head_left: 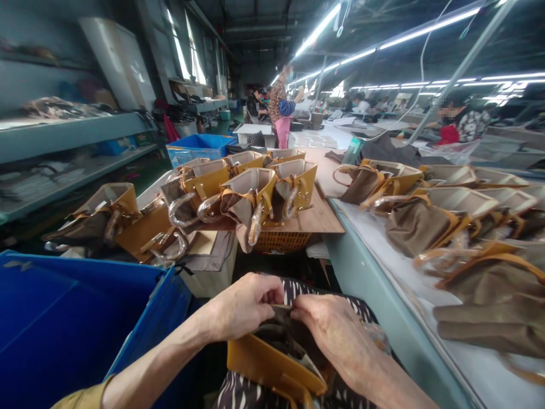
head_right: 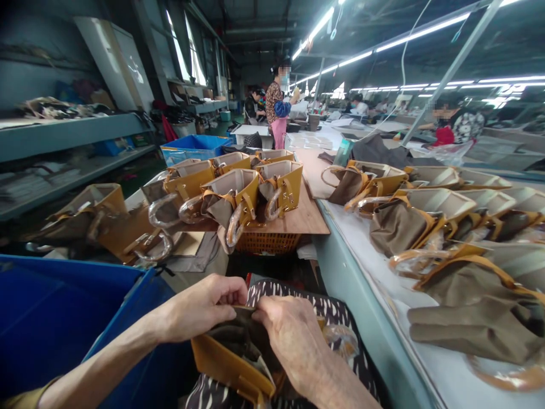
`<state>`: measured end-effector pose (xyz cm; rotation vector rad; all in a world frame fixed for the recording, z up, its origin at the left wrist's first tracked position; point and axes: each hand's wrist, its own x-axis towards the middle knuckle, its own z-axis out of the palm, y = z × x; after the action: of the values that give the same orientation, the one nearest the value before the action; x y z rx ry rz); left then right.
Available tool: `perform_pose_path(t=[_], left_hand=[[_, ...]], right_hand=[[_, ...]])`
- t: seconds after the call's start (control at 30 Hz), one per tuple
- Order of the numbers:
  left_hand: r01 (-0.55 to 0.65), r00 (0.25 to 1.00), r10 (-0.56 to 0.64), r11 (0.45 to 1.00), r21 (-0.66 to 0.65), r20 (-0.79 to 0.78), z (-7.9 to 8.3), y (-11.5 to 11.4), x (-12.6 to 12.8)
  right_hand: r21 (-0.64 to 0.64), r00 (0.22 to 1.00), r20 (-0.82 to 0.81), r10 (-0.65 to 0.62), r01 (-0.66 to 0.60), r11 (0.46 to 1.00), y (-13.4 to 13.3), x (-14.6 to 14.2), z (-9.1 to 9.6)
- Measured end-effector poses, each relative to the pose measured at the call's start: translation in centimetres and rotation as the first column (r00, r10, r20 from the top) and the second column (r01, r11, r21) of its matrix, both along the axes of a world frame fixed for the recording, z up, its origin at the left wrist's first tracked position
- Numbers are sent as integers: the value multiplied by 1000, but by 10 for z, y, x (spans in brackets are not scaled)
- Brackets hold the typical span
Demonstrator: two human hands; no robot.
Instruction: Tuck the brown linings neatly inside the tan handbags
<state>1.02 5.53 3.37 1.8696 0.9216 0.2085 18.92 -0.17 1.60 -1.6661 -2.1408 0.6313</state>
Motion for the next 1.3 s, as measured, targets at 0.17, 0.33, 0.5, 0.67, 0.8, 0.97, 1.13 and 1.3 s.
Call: perform_pose_path(t=[0.17, 0.33, 0.5, 0.67, 0.8, 0.97, 1.13, 1.3], left_hand=[[-92, 974, 137, 967, 236, -181, 8, -12, -10], [-177, 954, 231, 949, 262, -193, 4, -18, -15], [-160, 966, 196, 966, 204, -170, 1, -19, -20], [-146, 977, 166, 978, 146, -136, -5, -20, -22], [-137, 981, 149, 985, 105, -121, -6, -17, -23], [-167, 973, 188, 974, 154, -135, 0, 9, -21], [-194, 981, 190, 959, 208, 39, 7, 46, 1], [-284, 915, 263, 959, 24, 307, 1, 30, 26]], right_hand=[[-48, 999, -8, -33, 33, 998, -3, 5, -2], [-9, 992, 105, -70, 72, 997, -8, 8, -6], [62, 960, 279, -31, 14, 998, -12, 2, -2], [109, 911, 412, 34, -86, 990, -6, -6, 3], [-57, 947, 178, 267, -261, 964, 11, -10, 3], [-158, 940, 232, 249, -216, 964, 29, -14, 21], [-106, 840, 537, 76, -23, 994, 33, -9, 72], [-68, 800, 598, -43, 104, 992, 19, 4, 96]])
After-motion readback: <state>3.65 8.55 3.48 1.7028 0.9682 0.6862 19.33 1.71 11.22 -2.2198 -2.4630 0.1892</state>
